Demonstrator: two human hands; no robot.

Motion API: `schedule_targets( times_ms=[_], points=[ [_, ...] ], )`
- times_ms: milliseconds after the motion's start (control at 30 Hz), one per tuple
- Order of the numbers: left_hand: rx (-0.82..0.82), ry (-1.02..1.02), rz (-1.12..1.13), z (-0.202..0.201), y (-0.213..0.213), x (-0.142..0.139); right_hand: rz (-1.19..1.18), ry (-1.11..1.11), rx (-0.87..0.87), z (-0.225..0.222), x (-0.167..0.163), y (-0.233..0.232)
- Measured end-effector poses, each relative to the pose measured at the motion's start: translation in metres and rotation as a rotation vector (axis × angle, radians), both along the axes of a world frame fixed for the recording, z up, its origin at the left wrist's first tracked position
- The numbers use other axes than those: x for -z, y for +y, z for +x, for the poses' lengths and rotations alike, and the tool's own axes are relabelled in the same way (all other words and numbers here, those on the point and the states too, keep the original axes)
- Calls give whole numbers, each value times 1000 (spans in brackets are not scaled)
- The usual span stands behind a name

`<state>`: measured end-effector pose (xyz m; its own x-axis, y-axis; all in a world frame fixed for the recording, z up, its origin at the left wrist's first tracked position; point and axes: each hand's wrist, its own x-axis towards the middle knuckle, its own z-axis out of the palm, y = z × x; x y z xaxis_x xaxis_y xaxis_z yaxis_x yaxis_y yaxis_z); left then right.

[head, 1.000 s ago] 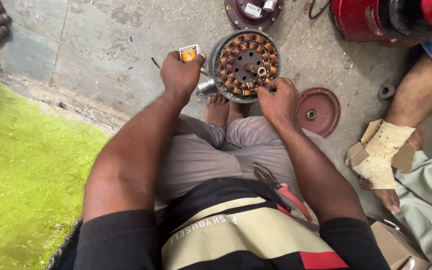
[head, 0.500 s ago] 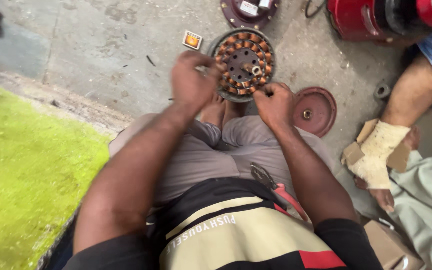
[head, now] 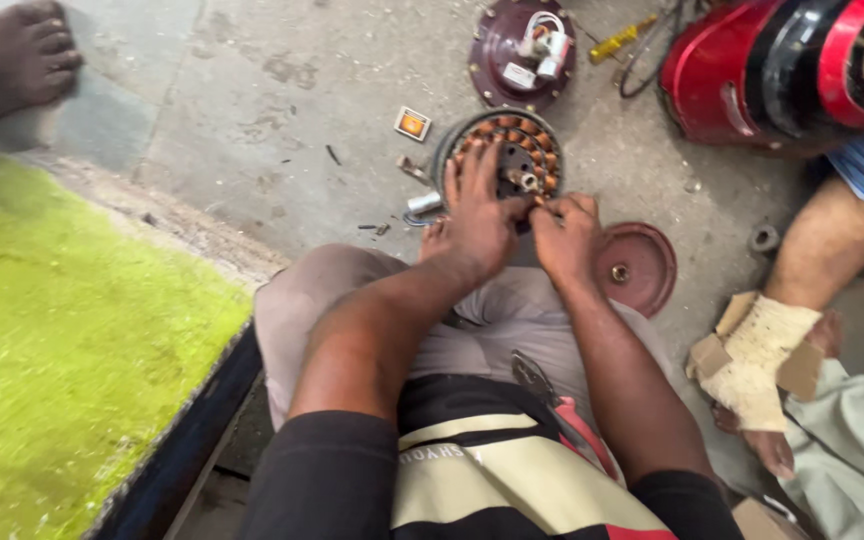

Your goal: The person sits on the floor working on a copper-wound motor stator. They use pliers to trim and adjust wire ends, manipulate the windings by hand, then strike a match and hold the flame to the coil wires, moving the lit match around the stator before setting the matchbox down and continuing to handle the windings.

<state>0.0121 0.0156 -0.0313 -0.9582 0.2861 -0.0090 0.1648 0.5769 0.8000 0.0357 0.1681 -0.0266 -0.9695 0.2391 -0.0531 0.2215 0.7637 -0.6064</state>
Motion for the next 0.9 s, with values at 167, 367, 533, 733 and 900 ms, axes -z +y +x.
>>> schedule_targets(
  times_ms=[167,367,533,733,900],
  points=[
    [1,-18,-40,0,-7,3,-98,-47,33,0,-4,-10],
    [5,-14,-25,-1,-10,-6,-413,-182,172,9,-14,13],
    [24,-56,-56,-4,-12,-16,-671,-357,335,12,-21,23],
    [92,-180,-122,-10,-15,-33,-304,-236,76,8,-14,-2],
    [104,-202,-133,-12,-16,-39,-293,-306,203,2,-15,-10]
  ],
)
